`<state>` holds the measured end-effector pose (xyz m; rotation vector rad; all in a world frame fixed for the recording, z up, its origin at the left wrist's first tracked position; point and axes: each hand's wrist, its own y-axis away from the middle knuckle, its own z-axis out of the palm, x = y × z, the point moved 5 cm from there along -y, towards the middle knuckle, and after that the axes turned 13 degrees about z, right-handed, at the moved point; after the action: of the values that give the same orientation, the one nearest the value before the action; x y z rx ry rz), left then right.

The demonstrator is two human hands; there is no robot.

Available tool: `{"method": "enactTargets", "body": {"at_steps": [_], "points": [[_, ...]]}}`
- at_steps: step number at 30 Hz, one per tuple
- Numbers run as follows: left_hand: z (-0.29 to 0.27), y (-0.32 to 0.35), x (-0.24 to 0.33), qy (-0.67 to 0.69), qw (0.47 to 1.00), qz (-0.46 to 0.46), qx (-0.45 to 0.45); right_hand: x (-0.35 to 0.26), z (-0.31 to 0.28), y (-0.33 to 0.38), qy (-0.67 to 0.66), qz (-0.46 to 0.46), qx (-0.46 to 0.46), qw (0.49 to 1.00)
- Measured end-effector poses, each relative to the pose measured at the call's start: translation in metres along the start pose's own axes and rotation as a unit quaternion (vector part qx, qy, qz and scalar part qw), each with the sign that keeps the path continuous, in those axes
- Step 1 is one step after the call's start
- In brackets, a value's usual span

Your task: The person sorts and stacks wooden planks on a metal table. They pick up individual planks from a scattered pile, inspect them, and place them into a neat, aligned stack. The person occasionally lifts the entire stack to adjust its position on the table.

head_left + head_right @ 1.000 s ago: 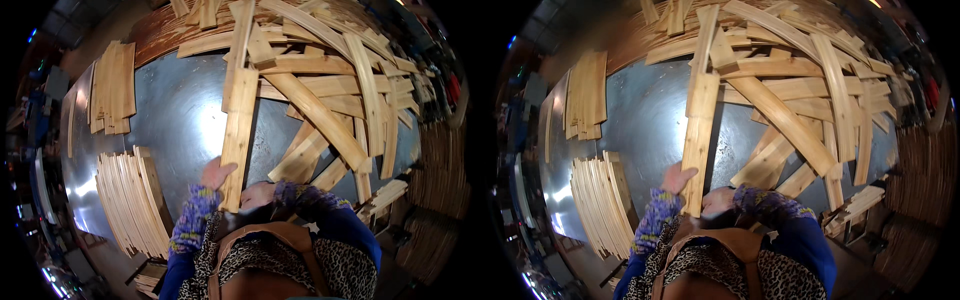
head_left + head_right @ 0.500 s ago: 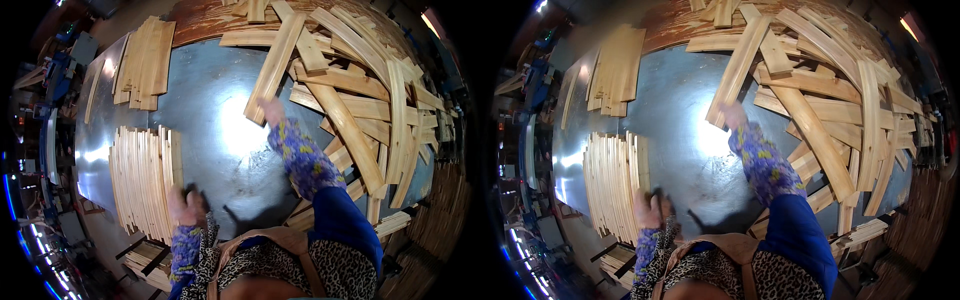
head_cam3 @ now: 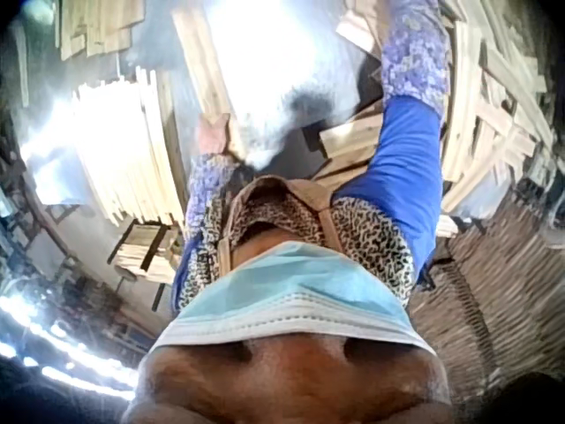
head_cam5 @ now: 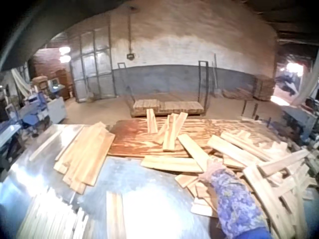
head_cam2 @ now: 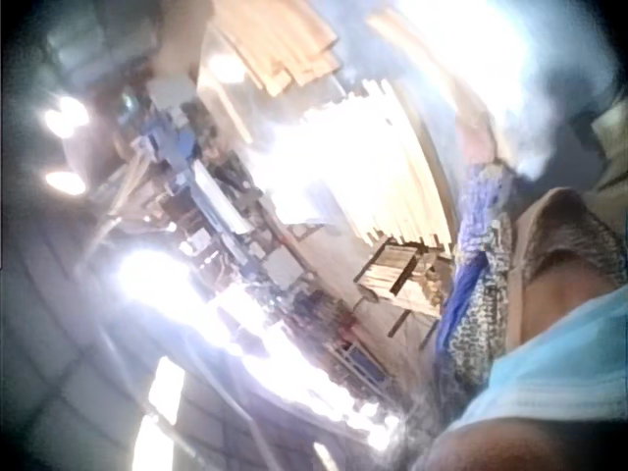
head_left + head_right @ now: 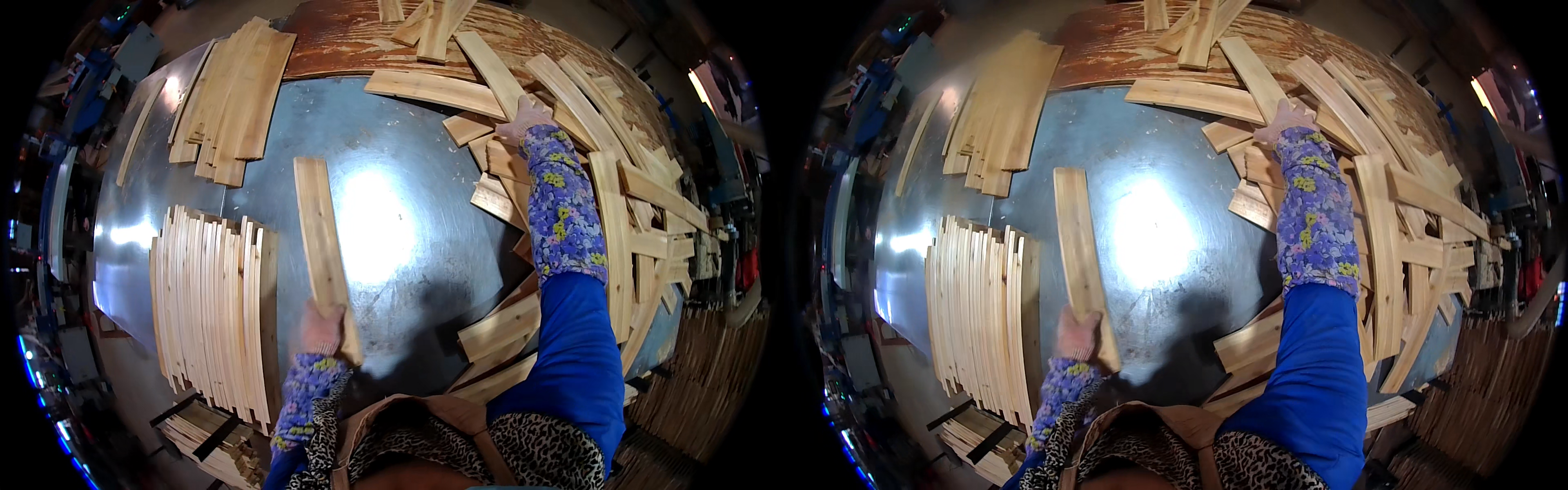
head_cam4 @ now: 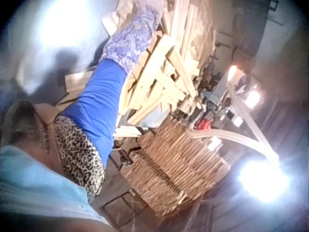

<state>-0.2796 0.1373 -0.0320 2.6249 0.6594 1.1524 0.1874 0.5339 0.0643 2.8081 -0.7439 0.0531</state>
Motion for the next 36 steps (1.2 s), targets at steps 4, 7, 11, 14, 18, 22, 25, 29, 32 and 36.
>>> {"method": "enactTargets", "body": {"at_steps": [4, 7, 11, 14, 18, 22, 25, 29, 32, 36], "points": [[-0.061, 0.061, -0.027, -0.337, 0.898, 0.229, 0.166, -0.010, -0.012, -0.016, 0.018, -0.065, -0.030, 0.997], [-0.118, 0.094, -0.124, -0.393, 0.894, 0.102, 0.188, -0.015, -0.017, -0.027, -0.002, -0.111, -0.027, 0.993], [-0.116, 0.096, -0.130, -0.385, 0.902, 0.043, 0.188, -0.022, -0.017, -0.008, 0.031, -0.100, -0.039, 0.994], [-0.119, 0.092, -0.122, -0.397, 0.888, 0.102, 0.208, -0.018, 0.007, 0.039, 0.066, -0.096, -0.010, 0.993], [-0.122, 0.091, -0.116, -0.384, 0.882, 0.159, 0.221, -0.007, 0.065, 0.120, -0.026, -0.129, -0.012, 0.991], [-0.123, 0.094, -0.102, -0.305, 0.896, 0.218, 0.237, -0.010, 0.072, 0.256, -0.122, -0.194, -0.154, 0.961], [-0.062, 0.097, -0.065, -0.049, 0.964, 0.212, 0.149, 0.002, 0.156, 0.334, -0.464, -0.193, -0.436, 0.747], [0.008, 0.095, -0.045, 0.214, 0.958, 0.145, -0.125, -0.003, 0.203, 0.462, -0.596, -0.112, -0.550, 0.575], [0.024, 0.112, -0.054, 0.541, 0.807, -0.028, -0.235, -0.009, 0.212, 0.538, -0.620, -0.133, -0.565, 0.528], [-0.039, 0.143, -0.075, 0.362, 0.918, 0.028, -0.159, -0.022, 0.248, 0.566, -0.487, -0.161, -0.469, 0.719]]}}
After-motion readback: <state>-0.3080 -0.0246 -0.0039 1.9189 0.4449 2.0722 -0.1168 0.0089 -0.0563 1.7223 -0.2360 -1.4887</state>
